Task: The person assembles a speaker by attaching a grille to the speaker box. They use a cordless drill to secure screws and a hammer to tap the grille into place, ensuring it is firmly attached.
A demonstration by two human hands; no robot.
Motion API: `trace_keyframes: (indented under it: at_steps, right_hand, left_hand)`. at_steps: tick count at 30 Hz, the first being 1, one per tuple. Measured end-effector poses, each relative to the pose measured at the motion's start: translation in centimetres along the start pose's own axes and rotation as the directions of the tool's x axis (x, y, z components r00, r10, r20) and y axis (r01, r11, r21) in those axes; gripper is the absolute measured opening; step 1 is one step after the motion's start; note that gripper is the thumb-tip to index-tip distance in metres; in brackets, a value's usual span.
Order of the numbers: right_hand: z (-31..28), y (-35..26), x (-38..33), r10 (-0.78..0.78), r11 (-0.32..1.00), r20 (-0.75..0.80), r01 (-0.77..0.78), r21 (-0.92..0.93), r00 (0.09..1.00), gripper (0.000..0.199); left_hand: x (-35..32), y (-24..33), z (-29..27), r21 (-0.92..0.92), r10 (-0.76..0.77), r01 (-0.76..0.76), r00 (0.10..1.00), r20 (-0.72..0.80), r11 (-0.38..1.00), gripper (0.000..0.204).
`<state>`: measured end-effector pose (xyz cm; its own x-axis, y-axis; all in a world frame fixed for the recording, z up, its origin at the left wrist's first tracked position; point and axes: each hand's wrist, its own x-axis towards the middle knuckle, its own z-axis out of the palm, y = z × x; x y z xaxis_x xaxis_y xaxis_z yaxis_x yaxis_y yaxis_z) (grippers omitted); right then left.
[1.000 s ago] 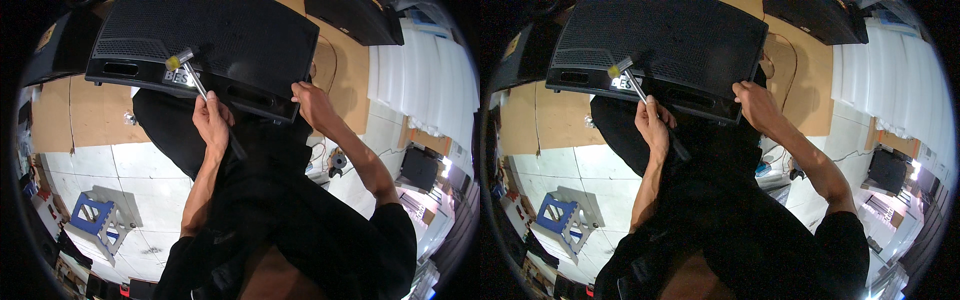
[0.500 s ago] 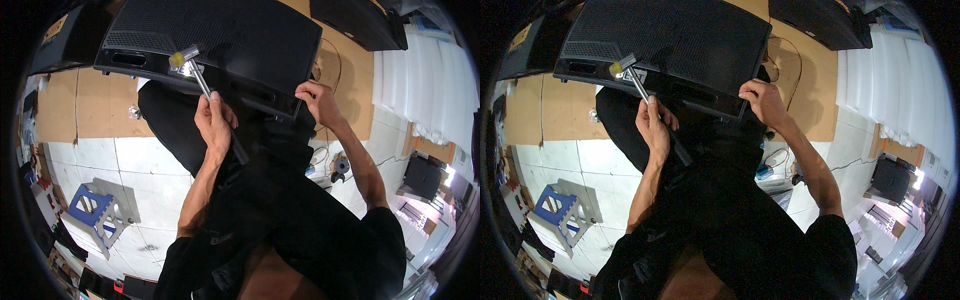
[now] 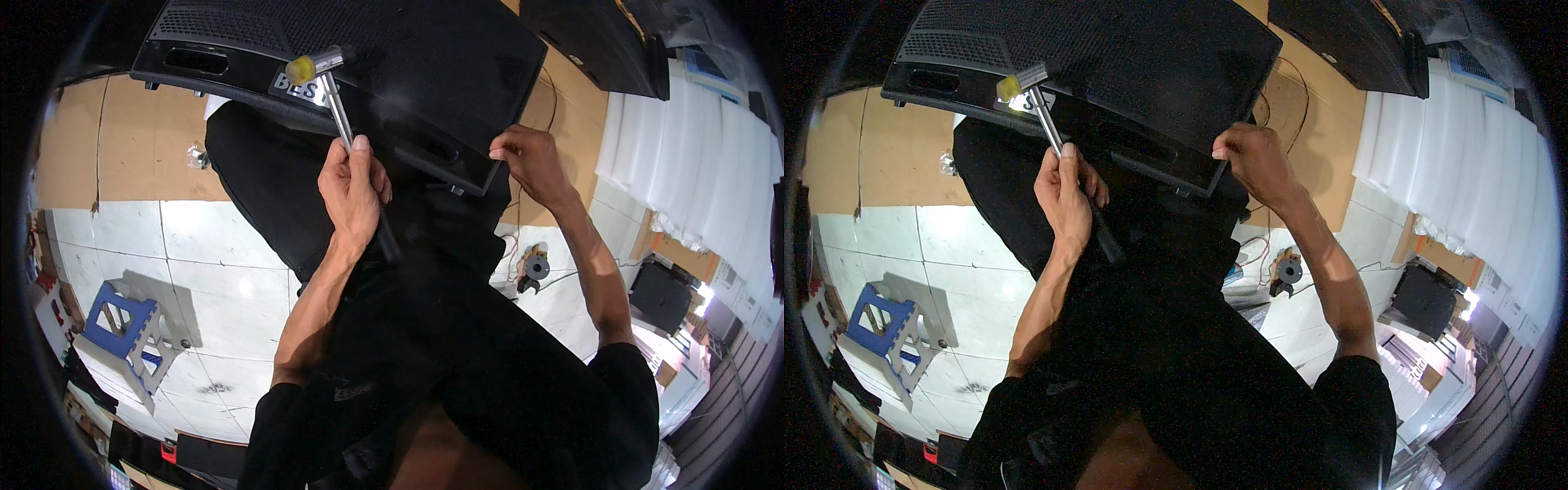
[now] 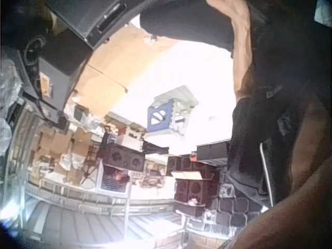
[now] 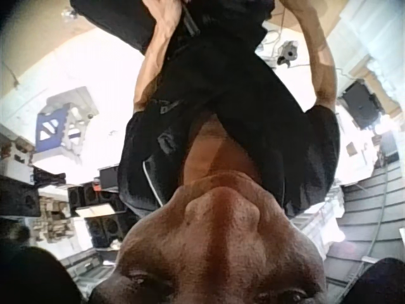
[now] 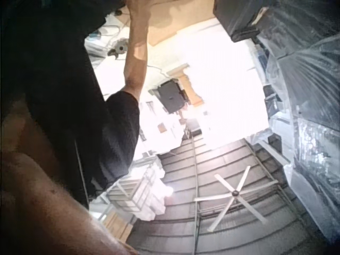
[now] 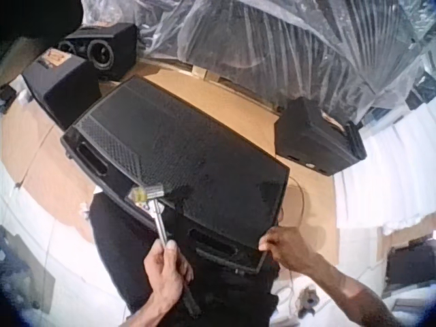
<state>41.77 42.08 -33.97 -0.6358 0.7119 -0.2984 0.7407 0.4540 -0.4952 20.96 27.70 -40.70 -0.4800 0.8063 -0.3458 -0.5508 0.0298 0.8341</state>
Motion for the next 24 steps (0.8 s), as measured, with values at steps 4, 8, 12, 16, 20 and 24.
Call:
trace_keyframes:
  at_steps: [4,8,12,16,20,24]
  right_hand:
    - [-0.1,0.0,0.2,0.159,0.987,-0.007,-0.159,-0.018,0.987,0.009]
    - [-0.6,-0.5,0.7,0.136,0.99,0.043,-0.135,-0.032,0.99,0.014]
    - [-1.4,-0.5,1.8,0.032,0.993,0.144,-0.016,-0.114,0.989,0.013]
    - [-1.7,-0.4,2.5,-0.025,0.981,0.243,0.071,-0.182,0.97,0.013]
    - [-1.9,-0.3,2.7,0.005,0.98,0.3,0.055,-0.191,0.954,0.013]
    - [-1.7,0.1,3.0,-0.002,0.983,0.304,0.057,-0.173,0.953,0.015]
  left_hand:
    - [0.3,0.1,0.3,-0.021,0.0,0.0,1.0,-0.014,1.0,0.029]
    - [1.0,-0.2,0.6,-0.009,-0.025,0.025,1.0,-0.017,1.0,0.028]
    - [1.6,-0.3,1.1,-0.041,-0.056,0.055,0.998,-0.023,0.998,0.028]
    - [1.6,-0.4,1.2,-0.035,-0.068,0.067,0.997,-0.041,0.997,0.029]
    - [1.5,-0.5,1.1,-0.041,-0.042,0.04,0.999,-0.033,0.998,0.03]
    - [1.6,-0.5,1.2,-0.045,-0.034,0.033,0.999,-0.038,0.998,0.031]
